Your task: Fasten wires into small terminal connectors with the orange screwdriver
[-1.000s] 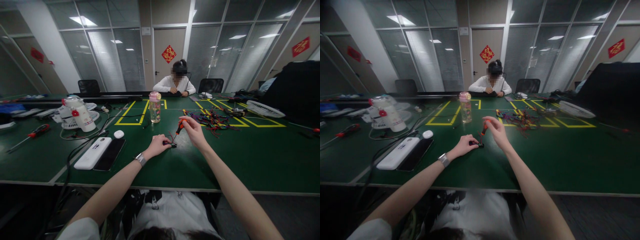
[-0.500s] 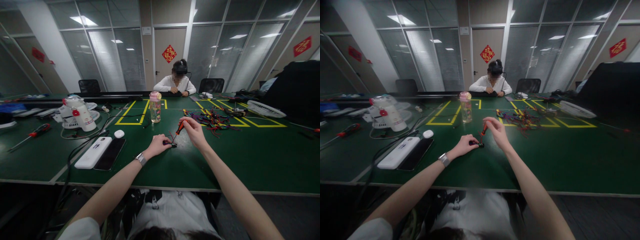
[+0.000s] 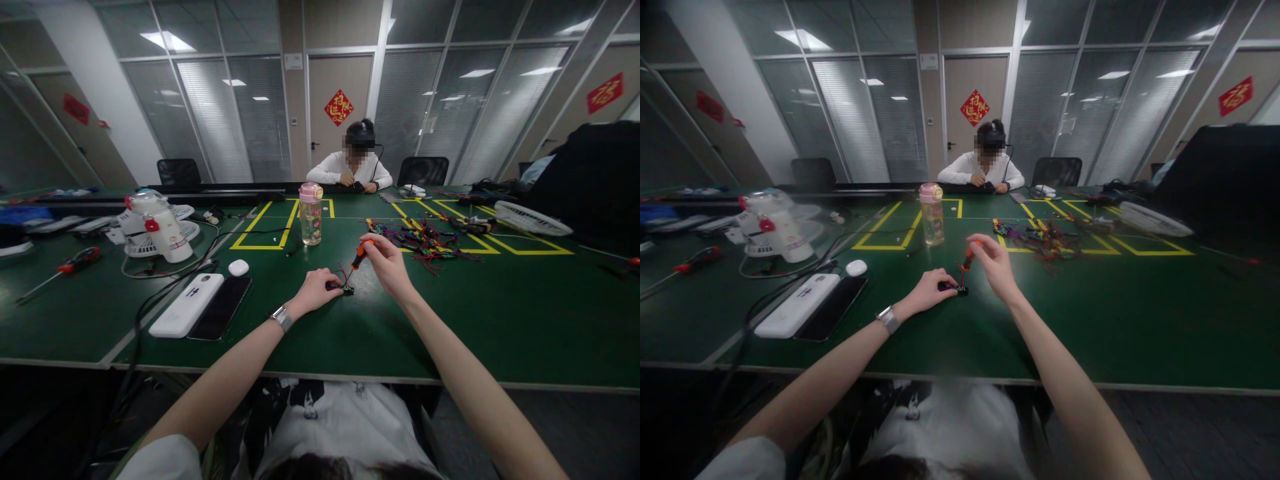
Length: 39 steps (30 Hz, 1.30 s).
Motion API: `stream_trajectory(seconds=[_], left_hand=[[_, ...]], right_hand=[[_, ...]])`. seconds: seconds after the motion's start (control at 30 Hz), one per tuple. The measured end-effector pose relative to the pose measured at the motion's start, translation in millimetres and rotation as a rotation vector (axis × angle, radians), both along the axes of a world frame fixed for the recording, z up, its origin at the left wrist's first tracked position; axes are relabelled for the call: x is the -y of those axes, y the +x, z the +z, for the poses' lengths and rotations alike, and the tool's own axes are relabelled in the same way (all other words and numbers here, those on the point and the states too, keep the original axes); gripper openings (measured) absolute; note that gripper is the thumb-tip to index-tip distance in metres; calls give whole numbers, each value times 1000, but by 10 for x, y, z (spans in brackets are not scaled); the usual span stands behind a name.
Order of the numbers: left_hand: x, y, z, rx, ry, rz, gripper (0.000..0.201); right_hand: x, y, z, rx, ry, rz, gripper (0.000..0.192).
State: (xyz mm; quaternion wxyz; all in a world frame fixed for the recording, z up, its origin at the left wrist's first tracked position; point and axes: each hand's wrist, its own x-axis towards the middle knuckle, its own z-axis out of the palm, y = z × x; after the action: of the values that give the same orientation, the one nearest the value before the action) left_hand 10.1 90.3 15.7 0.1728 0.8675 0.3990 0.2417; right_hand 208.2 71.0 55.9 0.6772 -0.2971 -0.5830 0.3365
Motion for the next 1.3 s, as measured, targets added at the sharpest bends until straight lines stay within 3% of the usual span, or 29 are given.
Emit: stream_trajectory(seconds=[0.27, 0.5, 0.77, 1.0, 1.3], left_hand=[[31, 0, 41, -13, -16, 13, 13], [28, 7, 35, -8, -13, 12, 14], [21, 6, 29, -1, -18, 7, 13], [10, -4, 20, -12, -15, 6, 13], [8, -3, 13, 5, -20, 10, 13]], right_hand=[[30, -19, 29, -10, -9, 79, 29], [29, -45, 25, -28, -41, 12, 32], [44, -45, 36, -43, -37, 86, 30], [37, -40, 25, -31, -27, 28, 28], [49, -57, 44, -63, -75, 140, 30]])
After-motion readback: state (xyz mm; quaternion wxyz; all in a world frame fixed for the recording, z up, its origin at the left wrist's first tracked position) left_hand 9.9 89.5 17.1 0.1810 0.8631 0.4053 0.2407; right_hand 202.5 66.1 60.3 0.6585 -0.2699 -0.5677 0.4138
